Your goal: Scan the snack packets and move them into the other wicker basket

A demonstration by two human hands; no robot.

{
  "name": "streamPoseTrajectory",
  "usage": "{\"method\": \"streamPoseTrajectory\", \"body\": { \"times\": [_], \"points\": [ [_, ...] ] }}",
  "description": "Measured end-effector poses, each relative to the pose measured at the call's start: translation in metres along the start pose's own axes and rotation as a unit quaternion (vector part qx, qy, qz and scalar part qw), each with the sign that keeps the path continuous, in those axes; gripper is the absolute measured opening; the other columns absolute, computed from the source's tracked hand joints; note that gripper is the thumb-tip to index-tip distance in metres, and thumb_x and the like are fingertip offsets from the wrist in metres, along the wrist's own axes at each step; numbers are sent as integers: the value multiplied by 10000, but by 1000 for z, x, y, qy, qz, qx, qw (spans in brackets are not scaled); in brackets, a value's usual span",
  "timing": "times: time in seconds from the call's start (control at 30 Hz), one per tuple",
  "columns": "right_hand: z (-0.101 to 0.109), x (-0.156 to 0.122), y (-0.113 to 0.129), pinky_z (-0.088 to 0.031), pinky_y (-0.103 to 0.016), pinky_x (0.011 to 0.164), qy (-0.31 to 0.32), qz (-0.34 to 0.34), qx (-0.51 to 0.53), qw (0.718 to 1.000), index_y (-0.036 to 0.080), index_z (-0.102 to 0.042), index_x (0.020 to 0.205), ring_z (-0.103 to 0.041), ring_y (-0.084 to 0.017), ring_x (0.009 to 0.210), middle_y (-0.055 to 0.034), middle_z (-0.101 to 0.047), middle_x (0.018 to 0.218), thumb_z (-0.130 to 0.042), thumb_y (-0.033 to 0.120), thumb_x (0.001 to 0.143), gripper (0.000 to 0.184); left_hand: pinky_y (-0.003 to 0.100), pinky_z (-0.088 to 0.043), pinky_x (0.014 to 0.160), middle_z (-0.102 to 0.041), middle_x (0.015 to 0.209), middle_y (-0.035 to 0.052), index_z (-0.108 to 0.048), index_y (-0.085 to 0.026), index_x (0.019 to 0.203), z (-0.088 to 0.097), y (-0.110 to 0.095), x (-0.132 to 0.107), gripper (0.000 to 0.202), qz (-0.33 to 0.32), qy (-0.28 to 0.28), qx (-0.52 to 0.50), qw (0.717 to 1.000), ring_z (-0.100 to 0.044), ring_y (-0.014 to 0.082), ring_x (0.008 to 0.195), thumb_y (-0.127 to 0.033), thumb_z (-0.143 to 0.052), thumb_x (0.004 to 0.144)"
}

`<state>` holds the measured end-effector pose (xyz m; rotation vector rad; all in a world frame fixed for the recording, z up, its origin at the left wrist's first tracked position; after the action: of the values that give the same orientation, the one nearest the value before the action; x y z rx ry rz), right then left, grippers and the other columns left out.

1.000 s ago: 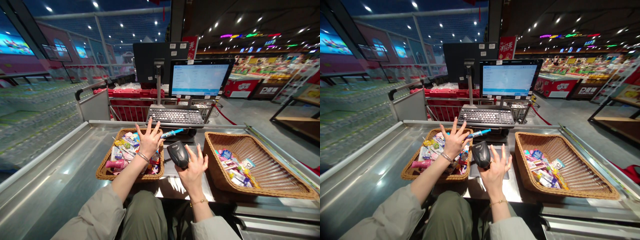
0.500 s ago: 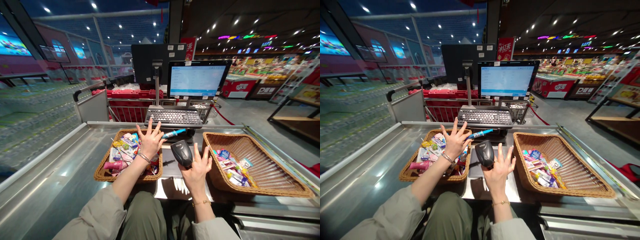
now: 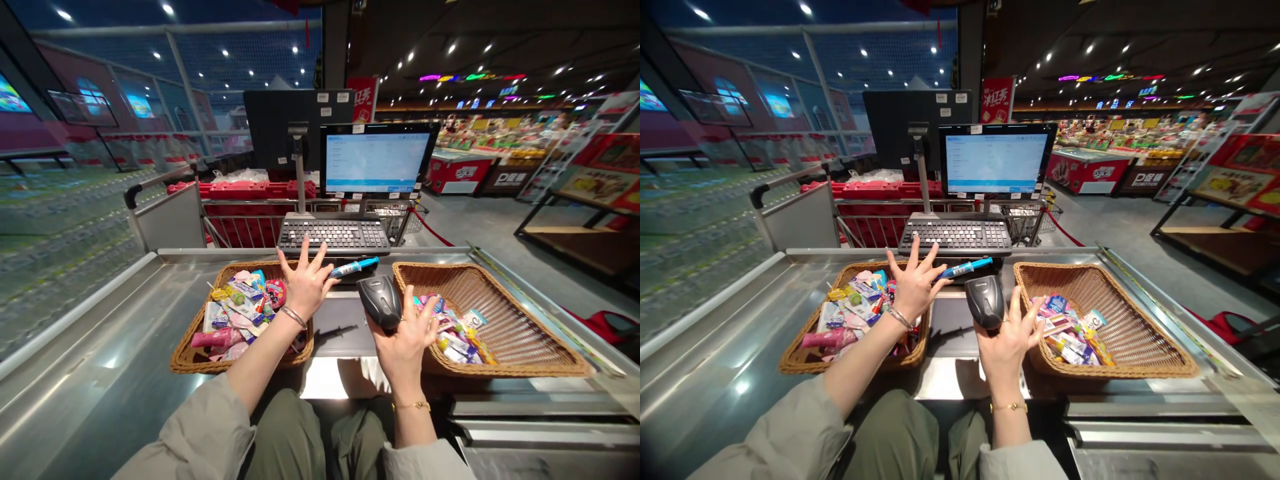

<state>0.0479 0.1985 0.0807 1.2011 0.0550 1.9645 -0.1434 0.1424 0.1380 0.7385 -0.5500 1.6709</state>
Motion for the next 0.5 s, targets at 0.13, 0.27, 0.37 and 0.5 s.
{"method": "streamPoseTrajectory", "body": {
  "times": [0.13, 0.27, 0.37, 0.5],
  "points": [
    [6, 2, -12, -196, -734, 1062, -14, -24, -8, 1000, 134, -544, 1315, -102, -417, 1480, -189, -453, 1471, -507, 421, 889, 516, 790, 110, 1084, -480, 1476, 39, -722, -296, 1022, -4, -11, 7, 216, -7, 1, -11, 1000, -210, 388, 1472, -417, -664, 852],
    [13, 2, -23, -202, -729, 1060, -29, -37, -12, 999, 155, -621, 1209, -116, -433, 1475, -187, -431, 1488, -520, 440, 889, 440, 790, 116, 1083, -473, 1482, 35, -716, -297, 1034, -9, -25, 15, 208, -23, 1, -21, 1000, -194, 385, 1477, -390, -662, 856],
    [17, 1, -30, -192, -734, 1062, -37, -54, -13, 998, 151, -607, 1244, -117, -442, 1473, -202, -438, 1477, -543, 492, 882, 501, 783, 131, 1085, -480, 1477, 31, -717, -298, 1029, -13, -36, 20, 212, -34, -1, -30, 999, -193, 386, 1476, -409, -659, 857],
    [23, -1, -41, -177, -734, 1076, -54, -97, -3, 994, 150, -471, 1408, -101, -433, 1481, -210, -422, 1490, -591, 548, 852, 694, 776, 143, 1084, -466, 1488, 20, -709, -298, 1033, -18, -51, 28, 218, -52, -3, -33, 998, -196, 381, 1476, -425, -648, 867]
  ]
}}
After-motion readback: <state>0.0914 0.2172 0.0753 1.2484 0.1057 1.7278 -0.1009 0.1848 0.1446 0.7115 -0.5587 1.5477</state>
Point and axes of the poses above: each hand's wrist, its own x-axis towards the middle knuckle, its own z-axis out of the back of the hand, y = z × x, the point moved 8 cm from there along x, towards the middle knuckle
